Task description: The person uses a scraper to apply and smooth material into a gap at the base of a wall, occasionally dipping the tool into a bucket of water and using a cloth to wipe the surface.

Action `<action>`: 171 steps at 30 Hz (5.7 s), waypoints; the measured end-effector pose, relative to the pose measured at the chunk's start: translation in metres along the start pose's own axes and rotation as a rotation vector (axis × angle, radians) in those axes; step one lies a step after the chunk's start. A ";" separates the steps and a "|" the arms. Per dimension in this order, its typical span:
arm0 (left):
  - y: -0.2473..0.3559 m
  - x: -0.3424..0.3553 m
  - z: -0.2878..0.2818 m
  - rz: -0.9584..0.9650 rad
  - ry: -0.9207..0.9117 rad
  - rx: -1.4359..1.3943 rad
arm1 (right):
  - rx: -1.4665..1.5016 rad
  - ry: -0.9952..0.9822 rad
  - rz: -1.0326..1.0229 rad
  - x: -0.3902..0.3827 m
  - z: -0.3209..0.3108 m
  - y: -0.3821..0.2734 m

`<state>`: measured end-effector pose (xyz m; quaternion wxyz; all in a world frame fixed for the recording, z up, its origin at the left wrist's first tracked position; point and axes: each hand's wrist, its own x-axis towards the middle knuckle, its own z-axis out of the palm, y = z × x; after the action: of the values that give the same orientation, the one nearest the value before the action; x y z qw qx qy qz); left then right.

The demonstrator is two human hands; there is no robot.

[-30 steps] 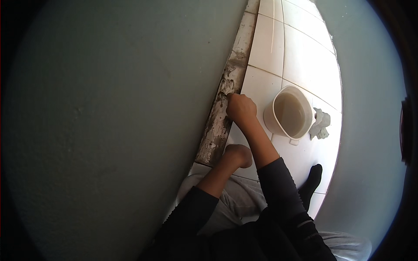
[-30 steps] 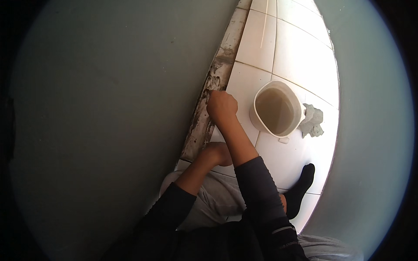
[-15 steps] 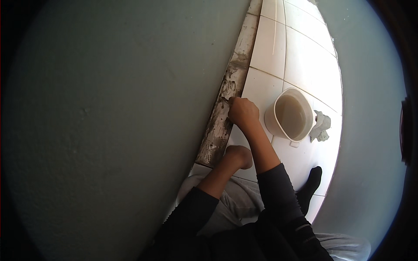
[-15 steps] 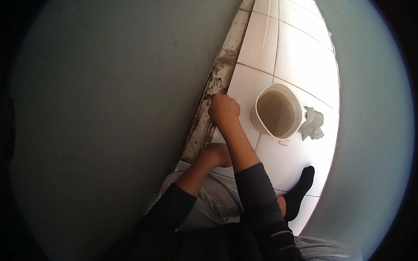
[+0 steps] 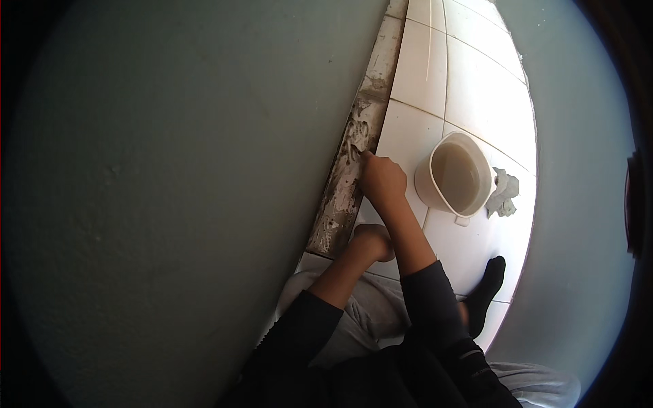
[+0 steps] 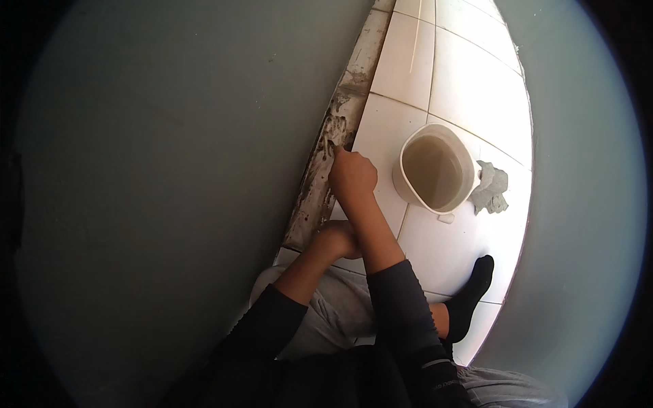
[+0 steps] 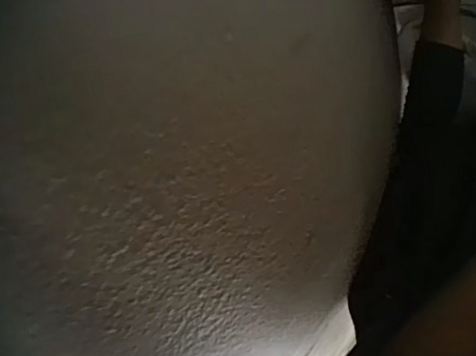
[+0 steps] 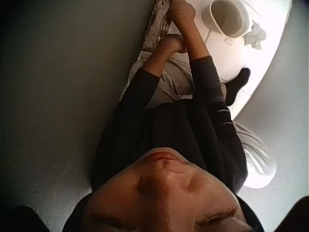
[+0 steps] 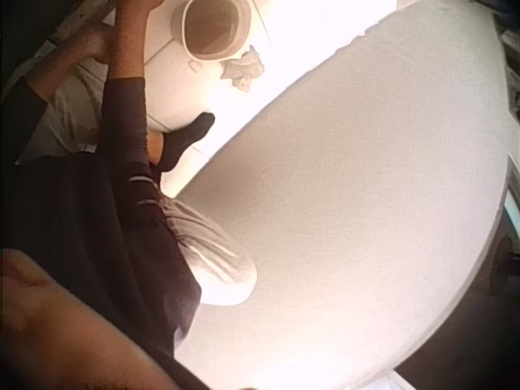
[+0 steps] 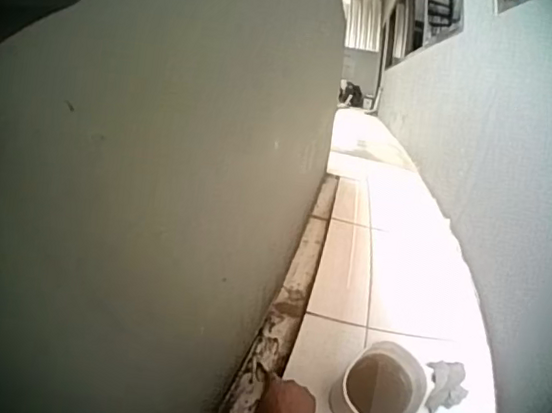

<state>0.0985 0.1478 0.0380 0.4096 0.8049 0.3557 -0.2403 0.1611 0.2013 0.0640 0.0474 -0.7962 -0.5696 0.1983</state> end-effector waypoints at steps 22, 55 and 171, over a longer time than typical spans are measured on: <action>0.003 -0.009 -0.006 -0.060 -0.028 0.026 | -0.027 0.046 0.013 -0.003 0.006 0.003; 0.006 -0.005 -0.015 -0.028 -0.049 0.100 | 0.206 0.497 0.017 -0.093 -0.085 0.089; -0.029 0.018 -0.052 -0.278 0.676 -0.123 | 0.251 0.530 -0.297 -0.050 0.085 0.045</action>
<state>0.0925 0.2096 0.0401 0.2800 0.7566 0.5909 0.0077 0.1560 0.1265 -0.0146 0.3202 -0.7163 -0.6185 0.0435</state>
